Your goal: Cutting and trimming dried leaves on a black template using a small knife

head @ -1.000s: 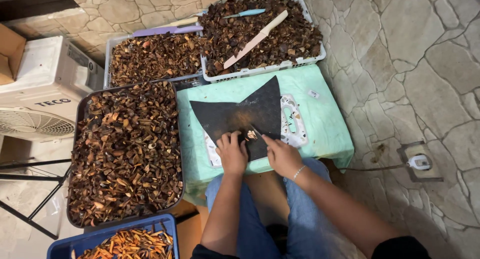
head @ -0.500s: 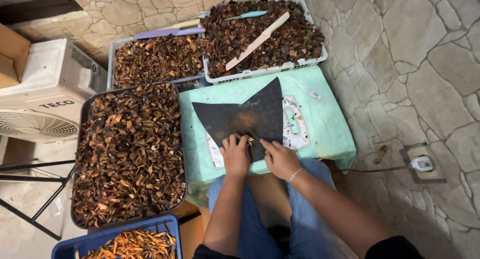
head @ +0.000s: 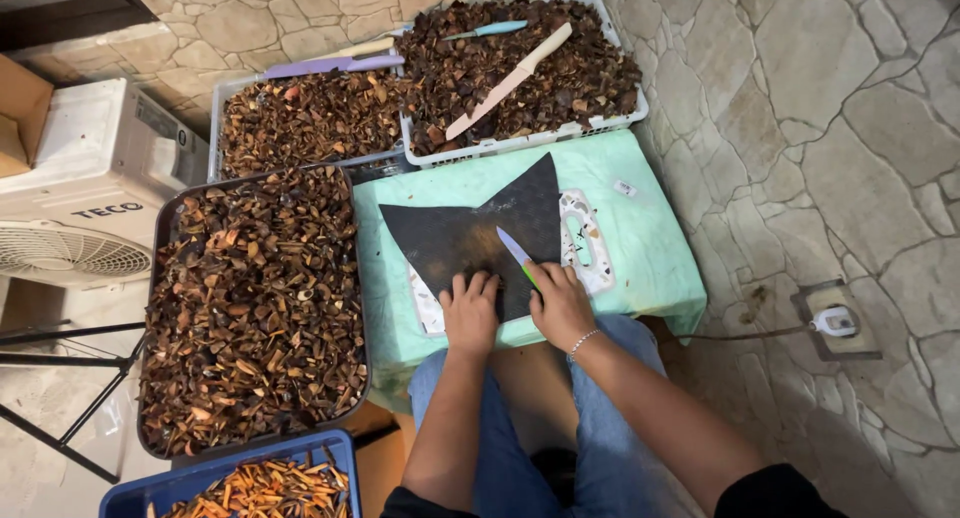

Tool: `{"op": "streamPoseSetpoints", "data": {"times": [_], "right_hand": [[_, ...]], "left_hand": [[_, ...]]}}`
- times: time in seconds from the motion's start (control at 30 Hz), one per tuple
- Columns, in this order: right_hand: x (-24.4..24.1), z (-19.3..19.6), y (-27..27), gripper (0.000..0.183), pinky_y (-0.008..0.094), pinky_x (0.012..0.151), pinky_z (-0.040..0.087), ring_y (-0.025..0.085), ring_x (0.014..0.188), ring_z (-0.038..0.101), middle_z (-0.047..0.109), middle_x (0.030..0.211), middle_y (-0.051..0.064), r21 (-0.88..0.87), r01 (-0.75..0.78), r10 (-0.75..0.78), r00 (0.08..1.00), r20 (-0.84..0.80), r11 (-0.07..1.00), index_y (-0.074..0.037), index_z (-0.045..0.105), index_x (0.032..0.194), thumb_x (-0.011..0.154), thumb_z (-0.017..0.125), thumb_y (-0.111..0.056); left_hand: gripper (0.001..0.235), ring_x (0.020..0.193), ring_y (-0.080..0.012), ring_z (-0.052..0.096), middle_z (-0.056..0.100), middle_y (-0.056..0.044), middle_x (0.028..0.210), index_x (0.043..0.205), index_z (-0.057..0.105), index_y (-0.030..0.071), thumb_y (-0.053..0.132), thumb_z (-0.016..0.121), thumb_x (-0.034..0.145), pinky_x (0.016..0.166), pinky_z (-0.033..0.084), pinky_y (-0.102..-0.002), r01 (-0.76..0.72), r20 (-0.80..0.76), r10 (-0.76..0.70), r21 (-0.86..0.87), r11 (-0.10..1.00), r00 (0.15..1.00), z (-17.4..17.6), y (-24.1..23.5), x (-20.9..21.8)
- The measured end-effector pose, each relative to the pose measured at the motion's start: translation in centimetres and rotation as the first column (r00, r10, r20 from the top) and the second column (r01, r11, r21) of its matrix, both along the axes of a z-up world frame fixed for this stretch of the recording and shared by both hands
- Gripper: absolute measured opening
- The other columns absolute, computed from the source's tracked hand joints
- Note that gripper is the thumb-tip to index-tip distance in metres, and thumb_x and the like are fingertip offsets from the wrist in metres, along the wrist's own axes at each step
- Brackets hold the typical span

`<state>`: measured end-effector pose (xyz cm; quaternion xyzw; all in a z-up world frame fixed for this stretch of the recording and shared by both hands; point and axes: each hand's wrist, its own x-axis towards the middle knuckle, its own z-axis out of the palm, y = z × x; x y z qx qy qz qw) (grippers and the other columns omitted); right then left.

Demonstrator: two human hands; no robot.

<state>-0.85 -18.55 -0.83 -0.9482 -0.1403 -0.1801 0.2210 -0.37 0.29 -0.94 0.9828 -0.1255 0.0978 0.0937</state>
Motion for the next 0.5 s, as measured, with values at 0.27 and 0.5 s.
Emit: {"op": "streamPoseSetpoints", "data": {"times": [0.27, 0.5], "right_hand": [[-0.3, 0.7, 0.3, 0.060, 0.045, 0.084, 0.052, 0.030, 0.105, 0.057, 0.058, 0.115, 0.005, 0.028, 0.052, -0.049, 0.996, -0.075, 0.998, -0.019, 0.059, 0.140, 0.081, 0.067, -0.020], [-0.3, 0.7, 0.3, 0.059, 0.045, 0.085, 0.051, 0.029, 0.105, 0.056, 0.057, 0.114, 0.005, 0.039, 0.059, -0.055, 0.993, -0.109, 0.997, -0.020, 0.059, 0.140, 0.081, 0.066, -0.021]], "left_hand": [[0.024, 0.102, -0.0240, 0.049, 0.058, 0.002, 0.108, 0.115, 0.063, 0.023, 0.020, 0.052, 0.094, 0.075, 0.034, -0.041, -0.027, 0.163, 0.022, 0.026, 0.999, 0.986, -2.1, -0.2, 0.4], [0.030, 0.100, -0.0240, 0.048, 0.057, 0.000, 0.105, 0.124, 0.065, 0.019, 0.021, 0.053, 0.097, 0.076, 0.034, -0.040, -0.020, 0.110, 0.025, -0.048, 0.999, 0.994, -1.9, -0.1, 0.4]]}}
